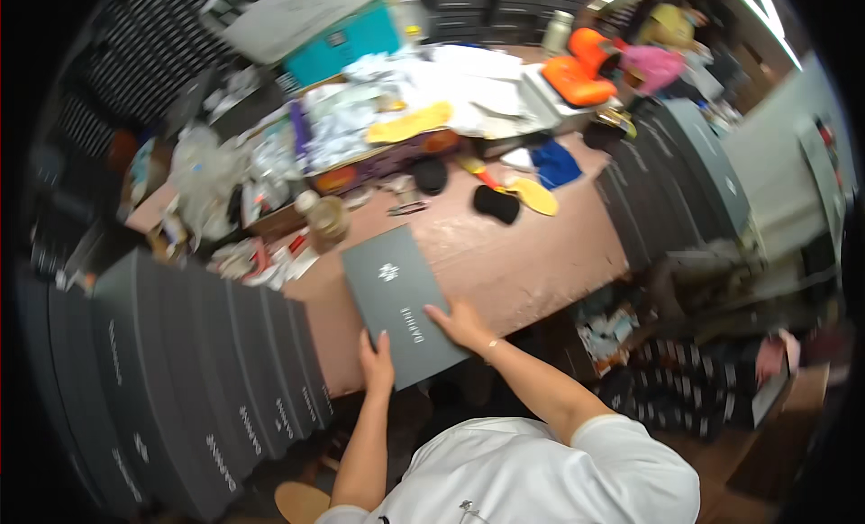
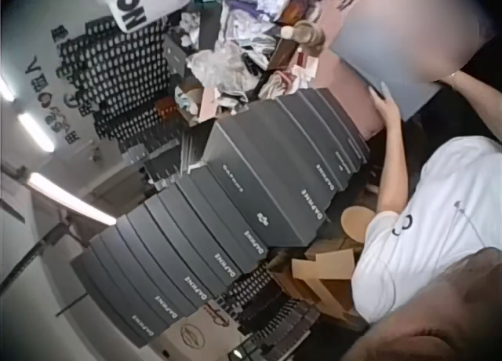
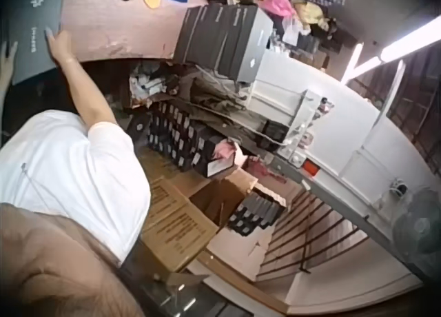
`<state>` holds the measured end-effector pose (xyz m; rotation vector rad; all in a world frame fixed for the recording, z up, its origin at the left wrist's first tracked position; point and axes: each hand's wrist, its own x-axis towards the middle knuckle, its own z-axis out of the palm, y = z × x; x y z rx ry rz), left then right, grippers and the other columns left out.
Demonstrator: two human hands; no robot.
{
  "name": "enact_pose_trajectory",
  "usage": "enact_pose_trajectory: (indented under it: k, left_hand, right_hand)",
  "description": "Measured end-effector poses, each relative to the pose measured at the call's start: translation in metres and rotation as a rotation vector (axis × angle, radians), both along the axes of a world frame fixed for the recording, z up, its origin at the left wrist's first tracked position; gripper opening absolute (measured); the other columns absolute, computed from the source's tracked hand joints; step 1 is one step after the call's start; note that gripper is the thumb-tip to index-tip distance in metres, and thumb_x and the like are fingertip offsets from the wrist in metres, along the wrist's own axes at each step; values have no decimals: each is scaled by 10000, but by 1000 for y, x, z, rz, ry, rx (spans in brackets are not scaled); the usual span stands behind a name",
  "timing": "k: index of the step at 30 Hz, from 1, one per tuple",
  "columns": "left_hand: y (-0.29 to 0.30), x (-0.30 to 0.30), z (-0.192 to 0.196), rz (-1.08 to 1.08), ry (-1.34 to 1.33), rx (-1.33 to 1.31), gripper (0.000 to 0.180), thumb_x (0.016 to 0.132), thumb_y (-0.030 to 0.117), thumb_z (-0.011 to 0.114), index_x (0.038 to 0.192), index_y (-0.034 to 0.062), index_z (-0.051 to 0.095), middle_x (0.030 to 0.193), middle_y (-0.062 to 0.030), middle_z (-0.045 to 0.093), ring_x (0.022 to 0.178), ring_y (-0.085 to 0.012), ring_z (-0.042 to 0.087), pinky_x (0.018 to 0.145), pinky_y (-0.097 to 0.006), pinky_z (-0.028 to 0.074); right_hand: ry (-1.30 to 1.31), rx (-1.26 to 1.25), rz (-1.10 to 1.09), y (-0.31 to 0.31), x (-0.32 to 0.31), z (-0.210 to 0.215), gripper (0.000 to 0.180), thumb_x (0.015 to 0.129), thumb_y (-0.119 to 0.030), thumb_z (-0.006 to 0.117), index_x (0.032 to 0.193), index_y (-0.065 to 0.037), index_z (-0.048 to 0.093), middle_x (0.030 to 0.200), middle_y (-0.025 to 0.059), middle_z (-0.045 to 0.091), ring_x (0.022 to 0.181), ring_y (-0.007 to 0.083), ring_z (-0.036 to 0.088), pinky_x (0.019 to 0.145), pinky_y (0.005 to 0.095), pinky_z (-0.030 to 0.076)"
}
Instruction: Inspecting and packaging pairs of high-heeled shoes into boxes using tissue paper and protective bags.
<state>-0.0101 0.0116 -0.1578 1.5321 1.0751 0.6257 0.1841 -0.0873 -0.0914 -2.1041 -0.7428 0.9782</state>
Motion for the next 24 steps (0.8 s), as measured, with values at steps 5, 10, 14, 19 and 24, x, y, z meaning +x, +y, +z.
enact_pose_trajectory:
  k: [5, 10, 14, 19, 24]
  left_hand:
    - [24, -10, -5, -156, -144, -789, 555, 913, 389, 607, 1264, -24, 488, 1135, -138, 597, 1047, -252, 587, 892, -391, 483]
    - [-34, 30, 49, -190, -500, -768, 593, 934, 381, 565, 1362, 9, 393, 1297, -139, 493, 1184, -250, 510, 936, -401, 468]
    - [-103, 160, 185, -670, -755, -519, 899, 852, 416, 675, 1493, 61, 155, 1420, -136, 375, 1276, -283, 438, 1033, -424, 399]
    - [-180, 295, 273, -1184, -751, 229, 848, 791, 231, 751, 1478, 64, 283, 1540, -155, 209, 1306, -292, 422, 991, -421, 424]
    - [-221, 296, 218, -1077, -324, 382, 625, 810, 207, 739, 1350, 40, 472, 1479, -203, 294, 1193, -299, 519, 957, -366, 453]
  right_hand:
    - [122, 102, -153, -9, -6, -60, 778, 841, -576, 580, 1294, 51, 492, 1266, 334, 489, 1192, 414, 499, 997, 428, 397]
    - [210, 476, -71, -89, 27, 18, 837, 896, -377, 616, 1487, 13, 169, 1525, 222, 213, 1416, 298, 204, 1144, 370, 199]
    - [272, 662, -157, -190, 141, 210, 863, 858, -277, 652, 1474, 60, 149, 1496, 217, 282, 1381, 282, 285, 1133, 362, 221]
    - [181, 591, -383, -359, 328, 356, 510, 905, -319, 596, 1281, 8, 491, 1109, 89, 635, 921, 153, 650, 783, 274, 549]
    - [-152, -23, -266, -421, 470, 378, 501, 980, -386, 472, 1334, -31, 485, 1276, 85, 557, 1120, 137, 544, 960, 285, 449]
